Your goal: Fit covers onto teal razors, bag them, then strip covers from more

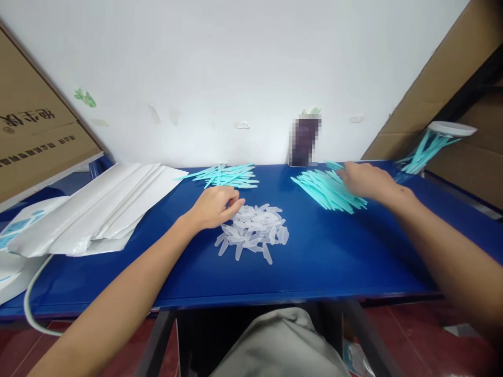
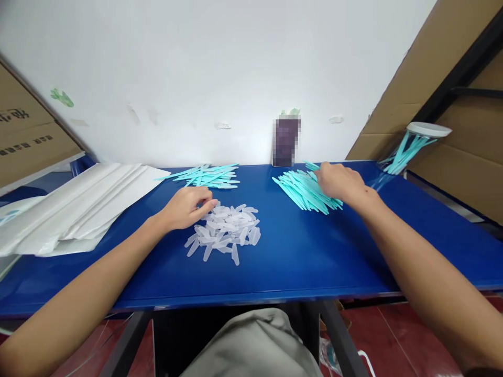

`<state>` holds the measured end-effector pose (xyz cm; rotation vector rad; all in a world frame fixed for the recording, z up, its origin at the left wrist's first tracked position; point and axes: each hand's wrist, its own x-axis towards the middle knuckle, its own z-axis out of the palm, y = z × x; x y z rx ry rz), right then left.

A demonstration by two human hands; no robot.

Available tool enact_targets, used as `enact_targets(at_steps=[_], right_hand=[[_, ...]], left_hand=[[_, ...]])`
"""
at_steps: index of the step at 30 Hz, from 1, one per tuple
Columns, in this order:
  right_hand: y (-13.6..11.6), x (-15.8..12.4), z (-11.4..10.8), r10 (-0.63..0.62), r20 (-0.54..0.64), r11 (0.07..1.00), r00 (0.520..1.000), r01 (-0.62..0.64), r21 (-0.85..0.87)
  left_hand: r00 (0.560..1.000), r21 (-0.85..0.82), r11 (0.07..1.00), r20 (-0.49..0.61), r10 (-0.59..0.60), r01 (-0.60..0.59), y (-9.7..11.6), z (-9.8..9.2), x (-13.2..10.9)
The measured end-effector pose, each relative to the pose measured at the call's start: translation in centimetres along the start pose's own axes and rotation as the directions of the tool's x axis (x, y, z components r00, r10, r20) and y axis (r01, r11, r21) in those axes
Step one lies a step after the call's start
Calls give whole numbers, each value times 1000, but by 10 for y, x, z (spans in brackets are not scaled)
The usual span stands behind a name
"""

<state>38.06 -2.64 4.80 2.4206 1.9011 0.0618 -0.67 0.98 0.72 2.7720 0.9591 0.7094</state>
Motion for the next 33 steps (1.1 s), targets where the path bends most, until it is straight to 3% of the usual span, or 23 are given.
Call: enact_targets(at_steps=[4, 7, 9, 12, 15, 18, 22, 24, 29, 31, 33], right_hand=[[-6, 22, 9, 42, 101, 999, 994, -42, -1], [-9, 32, 14, 28, 139, 1000, 990, -28, -6], [-8, 35, 13, 4, 140, 1000, 990, -3, -8], [-5, 38, 5, -21, 114, 1000, 993, 21, -7], [-6, 36, -8, -14, 48, 1000, 999, 14, -6], [-19, 28, -18, -45, -44, 999, 998, 46, 15], [-53, 13, -16, -203, -219, 971, 954, 225, 80], [-69, 8, -9, -292, -253, 937, 922, 329, 117], [-90, 1, 16, -457, -259, 840, 851, 509, 190], [-91, -1, 24, -496, -267, 822, 826, 546, 164], [-89, -4, 30, -521, -270, 804, 810, 572, 163]], left_hand=[[976, 195, 961, -129, -175, 198, -17, -2, -2], [908, 301, 864, -246, -338, 403, -33, -5, -4], [866, 315, 808, -230, -445, 498, -41, -6, -4], [811, 318, 752, -118, -573, 578, -44, -5, -3], [772, 345, 715, -48, -634, 608, -40, -4, 1], [772, 375, 712, -17, -635, 594, -37, -2, 4], [739, 400, 666, -46, -672, 630, -36, -1, 4], [723, 405, 639, -84, -686, 654, -37, -1, 2], [773, 442, 654, -168, -611, 613, -43, -6, 2], [800, 449, 686, -125, -587, 573, -48, -10, 10], [798, 463, 694, -52, -600, 552, -54, -15, 23]])
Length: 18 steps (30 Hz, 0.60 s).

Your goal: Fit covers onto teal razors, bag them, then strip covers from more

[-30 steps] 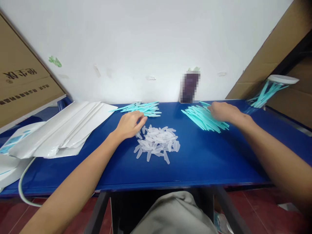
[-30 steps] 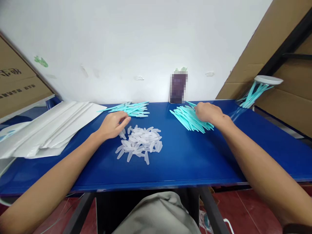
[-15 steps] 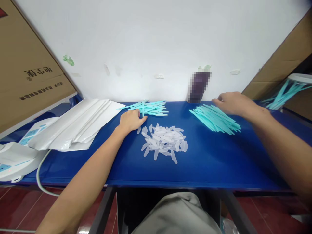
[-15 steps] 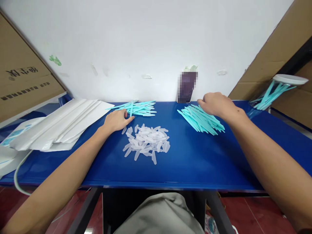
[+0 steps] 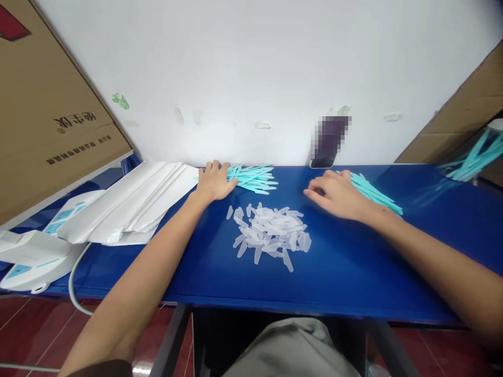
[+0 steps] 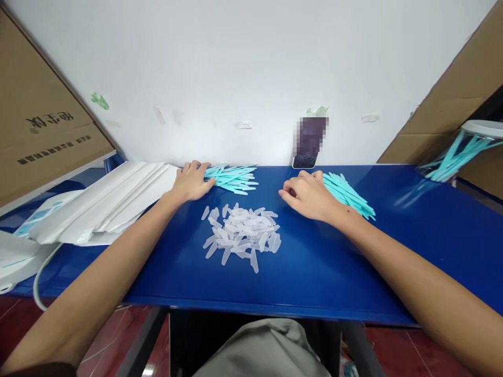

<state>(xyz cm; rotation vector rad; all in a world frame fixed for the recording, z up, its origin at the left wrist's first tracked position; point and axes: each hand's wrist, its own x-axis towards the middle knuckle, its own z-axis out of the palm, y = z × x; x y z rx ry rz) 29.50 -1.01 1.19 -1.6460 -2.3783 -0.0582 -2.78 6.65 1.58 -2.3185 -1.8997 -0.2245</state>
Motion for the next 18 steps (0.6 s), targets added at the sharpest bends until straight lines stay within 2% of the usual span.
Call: enact_targets(at_steps=[2, 4, 6, 9, 13, 15, 18], right_hand=[[0, -4, 3, -7, 5, 998, 1000, 6, 59], [0, -8, 4, -5, 23, 990, 1000, 2, 139], [0, -11, 5, -9, 45, 977, 999, -1, 213], [1, -12, 7, -48, 30, 943, 998, 36, 330], [-1, -14, 10, -69, -174, 913, 982, 132, 387], [-3, -16, 11, -84, -232, 909, 969, 170, 380], [-6, -17, 14, -111, -239, 900, 965, 199, 387]], left_hand=[[989, 43, 999, 146, -6, 0, 1, -6, 19], [956, 102, 995, 293, -13, -18, 2, -11, 38], [934, 141, 989, 358, -9, -44, 1, -15, 52], [931, 156, 985, 365, 13, -75, -3, -16, 63], [926, 168, 977, 372, 63, -134, -6, -11, 55], [942, 188, 971, 325, 77, -144, -5, -6, 45], [972, 208, 968, 214, 96, -142, -4, -1, 29]])
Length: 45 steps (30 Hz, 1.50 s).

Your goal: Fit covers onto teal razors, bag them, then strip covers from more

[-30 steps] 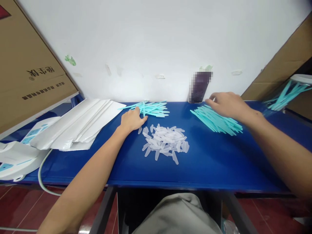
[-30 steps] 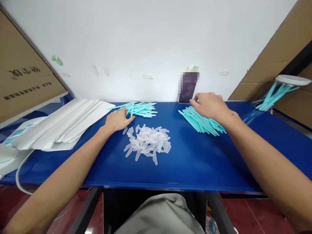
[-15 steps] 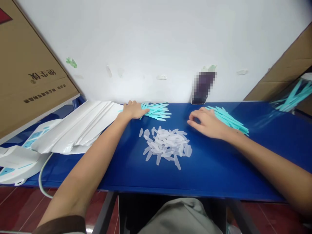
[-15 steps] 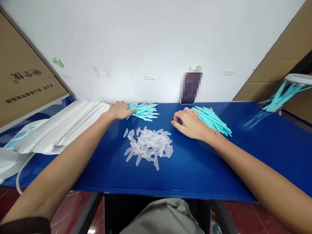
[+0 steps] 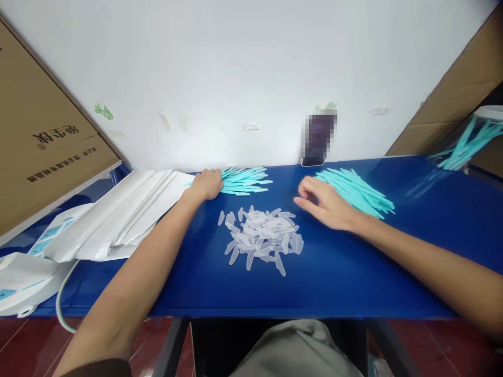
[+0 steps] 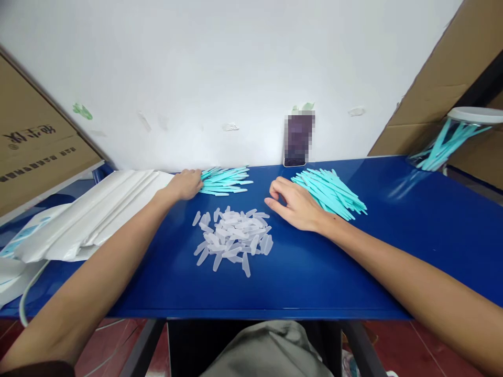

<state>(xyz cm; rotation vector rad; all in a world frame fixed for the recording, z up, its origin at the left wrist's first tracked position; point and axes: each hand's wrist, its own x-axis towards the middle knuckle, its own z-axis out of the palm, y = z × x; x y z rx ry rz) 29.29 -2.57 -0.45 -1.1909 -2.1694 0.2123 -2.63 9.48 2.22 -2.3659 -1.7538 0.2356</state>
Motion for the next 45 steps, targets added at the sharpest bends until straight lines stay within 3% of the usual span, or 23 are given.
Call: enact_targets(at_steps=[3, 5, 7, 9, 11, 14, 16, 18, 20, 24, 28, 30, 32, 35, 38, 40, 42, 45], right_hand=[[-1, -1, 2, -7, -33, 1000, 999, 7, 19], [-3, -1, 3, 1, -75, 999, 997, 3, 52], [-9, -2, 3, 22, -121, 994, 992, -9, 108], [-20, -3, 4, 33, -163, 984, 986, -4, 178], [-35, -2, 5, 4, -165, 971, 986, 36, 238], [-61, 1, 8, -91, -116, 936, 989, 125, 330], [-77, 3, 11, -71, -147, 901, 987, 126, 415], [-87, 2, 16, 22, -212, 871, 977, 86, 483], [-91, 1, 21, 100, -262, 852, 960, 53, 521], [-84, -2, 29, 138, -345, 841, 928, 75, 537], [-68, -2, 22, 141, -393, 916, 909, 30, 400], [-61, -2, 13, 75, -289, 973, 954, -7, 230], [-58, -3, 4, -25, -90, 997, 996, 32, 73], [-58, -5, -4, -157, 158, 987, 975, 161, -16], [-59, -7, -6, -218, 280, 975, 935, 220, 27], [-61, -8, -5, -231, 301, 972, 925, 209, 103], [-62, -8, -4, -226, 278, 968, 934, 185, 169], [-63, -6, -4, -199, 186, 969, 962, 165, 184]], left_hand=[[993, -16, 1000, -118, -19, 17, 0, 2, -14], [969, -115, 993, -241, -48, 20, 0, 0, -25], [928, -269, 961, -370, -45, -61, 6, -6, -39], [879, -365, 899, -474, 42, -240, 21, -12, -54], [805, -344, 833, -564, 186, -434, 44, -19, -69], [644, -165, 775, -673, 363, -609, 83, -28, -87], [553, -71, 785, -748, 367, -616, 104, -31, -94], [505, -20, 821, -797, 332, -571, 118, -31, -98], [504, 8, 851, -803, 318, -525, 127, -30, -100], [536, 48, 869, -770, 347, -493, 131, -23, -102], [465, -12, 831, -834, 298, -556, 119, -20, -104], [448, -87, 792, -859, 247, -604, 108, -21, -103], [440, -138, 747, -870, 222, -651, 95, -23, -101], [415, -119, 653, -851, 321, -748, 80, -25, -99], [392, -107, 529, -795, 462, -842, 79, -23, -101], [418, -191, 460, -782, 463, -867, 85, -22, -103], [482, -312, 415, -773, 412, -855, 91, -21, -105], [585, -436, 423, -736, 341, -794, 96, -21, -104]])
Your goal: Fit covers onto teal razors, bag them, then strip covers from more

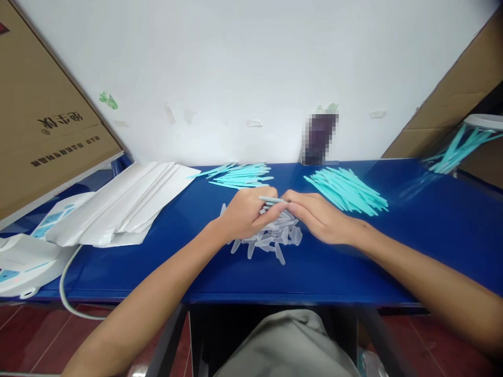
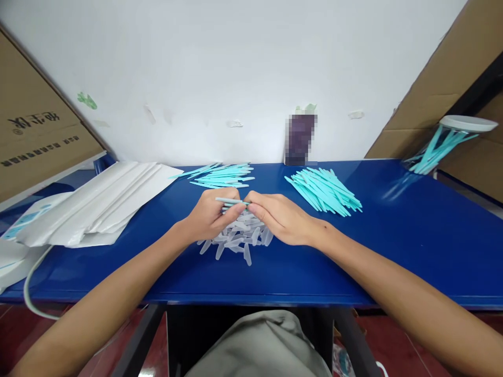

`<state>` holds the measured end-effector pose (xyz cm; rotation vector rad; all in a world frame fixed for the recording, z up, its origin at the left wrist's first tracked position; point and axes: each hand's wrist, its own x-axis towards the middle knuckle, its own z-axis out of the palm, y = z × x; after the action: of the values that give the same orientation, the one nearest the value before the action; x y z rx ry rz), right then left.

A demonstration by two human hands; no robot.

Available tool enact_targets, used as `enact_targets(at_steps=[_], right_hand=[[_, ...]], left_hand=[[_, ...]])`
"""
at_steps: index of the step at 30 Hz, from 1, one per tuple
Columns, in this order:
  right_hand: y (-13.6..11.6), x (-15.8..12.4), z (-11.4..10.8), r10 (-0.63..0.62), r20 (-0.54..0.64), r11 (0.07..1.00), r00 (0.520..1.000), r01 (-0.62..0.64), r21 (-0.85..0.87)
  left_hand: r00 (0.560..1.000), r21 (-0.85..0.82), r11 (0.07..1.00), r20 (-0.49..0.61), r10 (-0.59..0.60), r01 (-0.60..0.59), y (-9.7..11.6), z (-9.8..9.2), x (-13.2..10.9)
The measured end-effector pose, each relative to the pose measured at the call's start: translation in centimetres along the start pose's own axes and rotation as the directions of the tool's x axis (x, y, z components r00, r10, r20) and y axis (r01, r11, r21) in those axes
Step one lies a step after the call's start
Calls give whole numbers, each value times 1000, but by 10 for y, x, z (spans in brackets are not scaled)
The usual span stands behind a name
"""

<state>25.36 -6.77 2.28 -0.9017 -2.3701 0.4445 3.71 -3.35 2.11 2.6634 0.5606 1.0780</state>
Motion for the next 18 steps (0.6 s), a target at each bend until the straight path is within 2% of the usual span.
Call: enact_targets(at_steps=[2, 5, 11, 15, 18], right_hand=[[0, 1, -1, 16, -51, 1000, 999, -17, -9], [3, 2, -3, 46, -62, 999, 997, -47, -3], [5, 1, -4, 85, -71, 996, 994, -87, -24], [3, 0, 2, 101, -48, 987, 994, -106, -125], [1, -1, 8, 88, -83, 978, 993, -102, -184]], left_hand=[[998, -3, 999, 21, -52, 52, -3, -1, 1], [995, -30, 996, 55, -88, 89, -9, -5, 0], [979, -203, 959, 13, -202, 200, -9, -5, 0], [959, -300, 917, -23, -283, 263, -6, 3, 1], [944, -323, 900, -54, -325, 291, -6, 7, 1]])
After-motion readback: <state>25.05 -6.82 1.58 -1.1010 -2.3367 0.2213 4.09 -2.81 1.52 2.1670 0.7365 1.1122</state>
